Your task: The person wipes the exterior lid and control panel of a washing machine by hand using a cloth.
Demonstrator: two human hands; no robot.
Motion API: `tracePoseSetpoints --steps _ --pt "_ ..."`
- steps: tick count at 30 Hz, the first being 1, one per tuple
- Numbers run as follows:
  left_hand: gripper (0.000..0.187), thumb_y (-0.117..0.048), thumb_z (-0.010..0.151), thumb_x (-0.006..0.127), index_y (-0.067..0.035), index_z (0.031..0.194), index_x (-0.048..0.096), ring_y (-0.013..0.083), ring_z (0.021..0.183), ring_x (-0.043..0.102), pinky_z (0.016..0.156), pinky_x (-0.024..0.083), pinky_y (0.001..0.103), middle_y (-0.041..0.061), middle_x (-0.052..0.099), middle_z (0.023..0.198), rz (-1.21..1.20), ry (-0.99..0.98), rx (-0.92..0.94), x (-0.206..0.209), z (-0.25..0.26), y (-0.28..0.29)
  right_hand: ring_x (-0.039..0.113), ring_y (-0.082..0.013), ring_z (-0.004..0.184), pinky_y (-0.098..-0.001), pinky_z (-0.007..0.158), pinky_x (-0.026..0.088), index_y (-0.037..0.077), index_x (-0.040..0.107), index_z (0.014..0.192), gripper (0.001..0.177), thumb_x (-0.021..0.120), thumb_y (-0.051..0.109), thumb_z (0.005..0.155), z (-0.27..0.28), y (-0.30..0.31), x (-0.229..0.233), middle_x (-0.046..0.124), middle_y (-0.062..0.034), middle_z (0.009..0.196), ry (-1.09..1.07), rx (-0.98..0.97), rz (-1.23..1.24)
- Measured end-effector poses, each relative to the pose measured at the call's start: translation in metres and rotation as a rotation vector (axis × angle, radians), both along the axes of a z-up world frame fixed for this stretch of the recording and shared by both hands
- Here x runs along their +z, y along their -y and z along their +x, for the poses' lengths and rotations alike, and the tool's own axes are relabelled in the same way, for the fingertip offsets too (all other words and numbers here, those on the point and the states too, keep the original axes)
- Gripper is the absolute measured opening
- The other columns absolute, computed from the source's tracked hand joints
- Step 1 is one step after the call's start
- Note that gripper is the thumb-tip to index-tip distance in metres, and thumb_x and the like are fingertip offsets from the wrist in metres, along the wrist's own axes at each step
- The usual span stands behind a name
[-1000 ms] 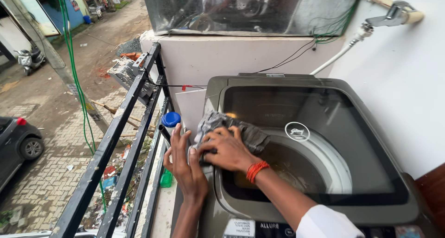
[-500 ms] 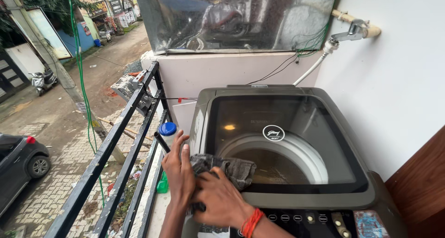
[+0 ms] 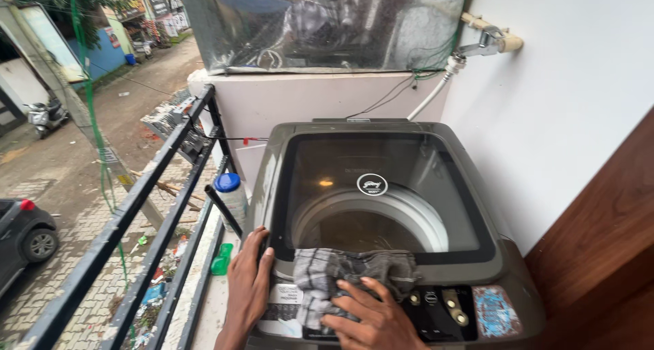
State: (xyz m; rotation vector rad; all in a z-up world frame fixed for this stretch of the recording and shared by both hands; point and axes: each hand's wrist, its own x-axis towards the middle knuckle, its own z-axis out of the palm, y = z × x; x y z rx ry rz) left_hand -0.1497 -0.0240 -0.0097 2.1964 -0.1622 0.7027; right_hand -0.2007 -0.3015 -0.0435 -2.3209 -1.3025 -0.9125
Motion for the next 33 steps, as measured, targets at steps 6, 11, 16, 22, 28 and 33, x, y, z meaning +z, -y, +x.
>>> tracePoseSetpoints --steps 6,11,16,22,28,33 --pt "0.058 -0.042 0.103 0.032 -0.009 0.147 0.05 0.0298 0.149 0.033 0.12 0.021 0.044 0.012 0.047 0.154 0.111 -0.125 0.112 -0.009 -0.001 0.006 0.048 -0.0278 0.135 -0.06 0.111 0.022 0.031 0.072 0.125 0.037 0.072 0.037 0.088 -0.013 0.078 -0.042 0.066 -0.0029 0.127 -0.057 -0.232 -0.04" --pt "0.061 -0.045 0.105 0.025 -0.01 0.151 0.046 0.0282 0.151 0.03 0.121 0.02 0.043 0.01 0.044 0.158 0.164 -0.081 0.11 -0.015 -0.004 0.006 0.042 -0.0306 0.134 -0.0683 0.111 0.016 0.035 0.069 0.125 0.037 0.061 0.045 0.09 -0.015 0.126 -0.083 0.062 -0.0048 0.129 -0.006 -0.41 -0.016" --pt "0.059 -0.045 0.106 0.027 -0.013 0.151 0.047 0.0269 0.15 0.033 0.121 0.023 0.041 0.008 0.046 0.156 0.166 -0.079 0.131 -0.012 -0.009 0.007 0.043 -0.0295 0.138 -0.0655 0.117 0.019 0.036 0.066 0.126 0.038 0.055 0.05 0.092 -0.032 0.171 -0.116 0.058 -0.0048 0.134 0.041 -0.694 0.144" --pt "0.057 -0.042 0.105 0.029 -0.013 0.151 0.047 0.0264 0.15 0.034 0.12 0.024 0.041 0.008 0.047 0.155 0.181 -0.078 0.166 -0.011 -0.01 0.012 0.043 -0.032 0.143 -0.0649 0.119 0.026 0.032 0.065 0.127 0.042 0.055 0.051 0.091 -0.039 0.217 -0.129 0.053 -0.0079 0.15 0.038 -0.942 0.355" --pt "0.055 -0.04 0.105 0.03 -0.013 0.15 0.046 0.0253 0.15 0.034 0.121 0.024 0.041 0.008 0.047 0.155 0.217 -0.078 0.195 -0.007 -0.011 0.015 0.049 -0.0356 0.141 -0.0491 0.114 0.037 0.014 0.058 0.146 0.055 0.054 0.043 0.099 -0.027 0.241 -0.084 0.054 -0.0179 0.148 -0.341 -0.883 0.812" --pt "0.057 -0.042 0.104 0.028 -0.014 0.151 0.044 0.0242 0.15 0.032 0.121 0.024 0.041 0.006 0.046 0.156 0.234 -0.097 0.219 -0.005 -0.013 0.017 0.05 -0.032 0.139 -0.0432 0.115 0.035 0.017 0.054 0.151 0.054 0.051 0.042 0.103 0.004 0.25 -0.04 0.058 -0.0157 0.147 -0.708 -0.964 1.066"
